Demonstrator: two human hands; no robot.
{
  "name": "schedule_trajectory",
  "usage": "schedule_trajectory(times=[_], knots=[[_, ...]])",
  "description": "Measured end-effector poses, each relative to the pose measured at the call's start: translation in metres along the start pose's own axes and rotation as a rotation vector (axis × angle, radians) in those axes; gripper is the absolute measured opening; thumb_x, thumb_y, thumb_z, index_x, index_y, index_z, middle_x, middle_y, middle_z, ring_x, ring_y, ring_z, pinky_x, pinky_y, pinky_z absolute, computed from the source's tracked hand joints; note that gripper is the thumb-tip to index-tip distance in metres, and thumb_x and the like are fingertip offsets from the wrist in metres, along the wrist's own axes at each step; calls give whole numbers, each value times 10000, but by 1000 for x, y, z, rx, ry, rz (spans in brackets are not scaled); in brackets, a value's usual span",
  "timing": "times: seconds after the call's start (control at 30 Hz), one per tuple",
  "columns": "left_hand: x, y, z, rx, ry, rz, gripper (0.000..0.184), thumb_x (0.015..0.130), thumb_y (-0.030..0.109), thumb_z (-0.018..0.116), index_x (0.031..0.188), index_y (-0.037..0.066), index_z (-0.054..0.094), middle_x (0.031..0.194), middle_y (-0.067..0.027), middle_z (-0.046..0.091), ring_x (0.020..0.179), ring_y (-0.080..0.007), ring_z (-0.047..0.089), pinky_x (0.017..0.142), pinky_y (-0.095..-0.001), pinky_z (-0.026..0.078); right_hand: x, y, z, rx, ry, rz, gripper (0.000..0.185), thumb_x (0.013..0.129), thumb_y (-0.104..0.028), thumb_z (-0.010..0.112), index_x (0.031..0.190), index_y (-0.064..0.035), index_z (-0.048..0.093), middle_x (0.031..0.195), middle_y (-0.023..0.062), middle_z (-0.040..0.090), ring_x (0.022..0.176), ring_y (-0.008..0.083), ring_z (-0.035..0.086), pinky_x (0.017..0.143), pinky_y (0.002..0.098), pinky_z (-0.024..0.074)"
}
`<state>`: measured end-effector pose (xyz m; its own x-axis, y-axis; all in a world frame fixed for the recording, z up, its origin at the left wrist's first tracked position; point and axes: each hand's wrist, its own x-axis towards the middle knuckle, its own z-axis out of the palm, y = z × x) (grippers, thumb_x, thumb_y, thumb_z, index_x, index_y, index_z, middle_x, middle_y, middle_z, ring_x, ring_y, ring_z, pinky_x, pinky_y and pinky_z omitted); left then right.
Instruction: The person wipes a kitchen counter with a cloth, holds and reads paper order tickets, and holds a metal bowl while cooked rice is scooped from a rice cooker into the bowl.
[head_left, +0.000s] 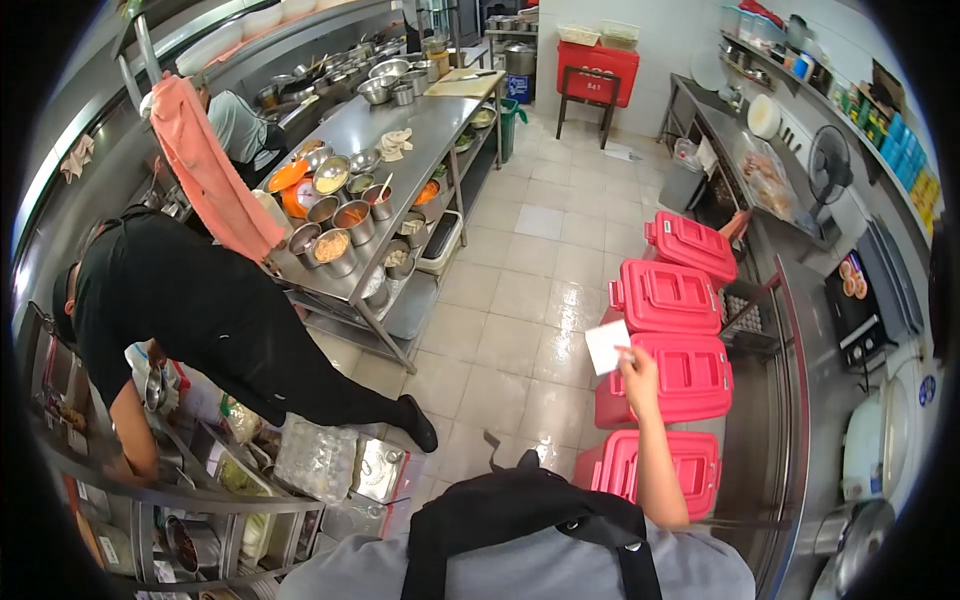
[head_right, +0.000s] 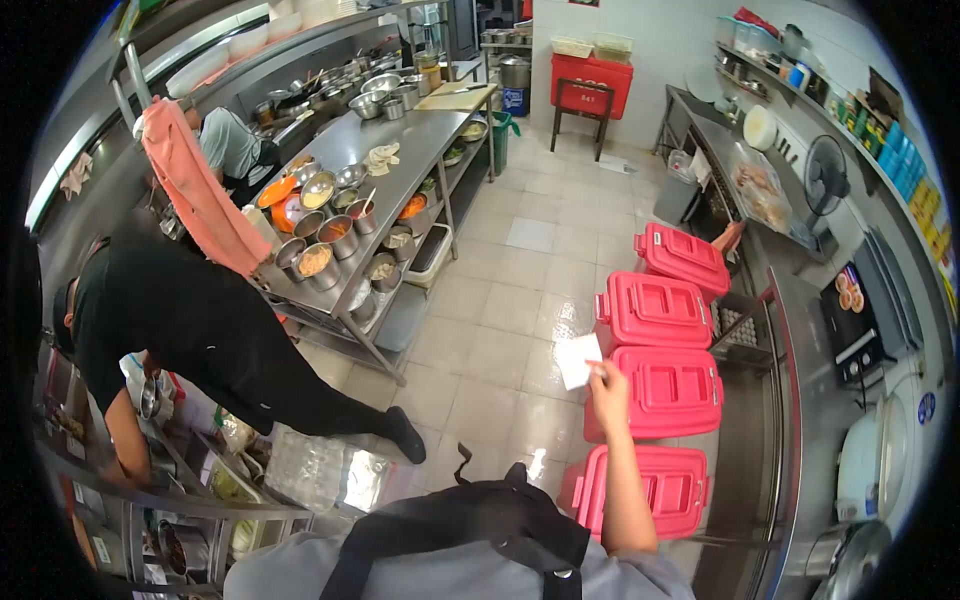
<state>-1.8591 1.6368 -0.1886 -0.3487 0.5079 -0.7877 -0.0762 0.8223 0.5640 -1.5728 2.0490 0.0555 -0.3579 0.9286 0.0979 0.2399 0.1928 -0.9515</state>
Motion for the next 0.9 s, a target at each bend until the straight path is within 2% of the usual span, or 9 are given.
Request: schedule_trajectory(times=[0.07,0.13,0.2,0.27,0.37,0.5,0.67,0.8,0.9], knots=[[-1,2,7,1,4,-78,269,879,348,548,834,89,604,628,-14,541,566,-136,551,518,-258,441,65,-43,17,30,-6,-102,240,839,-32,525,1046,-17,644,747,42,603,637,93,565,579,241,463],[-1,9,11,-33,27,-124,270,879,352,552,842,89,603,632,-13,542,569,-135,552,521,-257,443,117,-83,36,48,-78,-150,255,851,-30,545,1093,-11,623,908,84,595,659,97,573,608,232,476],[1,20,12,-84,68,-153,272,879,355,556,851,88,601,636,-13,542,571,-134,552,524,-255,444,165,-98,61,53,-153,-111,257,858,-28,552,1106,-20,623,867,68,592,675,89,573,623,228,477],[9,32,13,-143,107,-167,275,879,359,559,859,88,599,640,-13,542,573,-133,552,527,-254,446,204,-114,96,260,-217,-199,260,869,-30,552,1119,-44,624,687,8,561,660,71,562,612,222,460],[26,45,17,-232,162,-201,279,879,365,564,872,87,597,646,-13,542,576,-132,553,531,-251,448,252,-125,146,392,-345,-182,237,879,-39,551,1099,-47,639,686,-3,550,645,69,553,610,221,456],[64,65,11,-301,180,-271,287,879,372,572,889,87,594,654,-12,543,581,-130,554,537,-249,450,313,-133,204,387,-443,-270,231,885,-48,549,1097,-38,643,740,13,588,676,64,538,643,214,468],[129,125,-22,-388,153,-318,298,879,381,580,911,86,589,664,-12,543,587,-128,555,544,-245,454,384,-143,243,114,-424,-450,207,883,0,510,1010,-42,668,889,64,591,655,120,541,600,230,460],[194,187,-65,-679,162,-169,308,879,389,588,928,85,586,672,-11,544,591,-126,555,550,-242,457,454,-119,260,-41,-373,-519,212,888,14,485,988,-31,667,915,82,590,676,138,557,598,245,497],[268,254,-129,-1134,277,83,316,879,395,593,941,84,584,678,-11,544,594,-125,556,554,-240,459,499,-108,287,33,-364,-398,219,892,14,479,994,-24,669,886,56,581,691,107,556,600,244,526]])
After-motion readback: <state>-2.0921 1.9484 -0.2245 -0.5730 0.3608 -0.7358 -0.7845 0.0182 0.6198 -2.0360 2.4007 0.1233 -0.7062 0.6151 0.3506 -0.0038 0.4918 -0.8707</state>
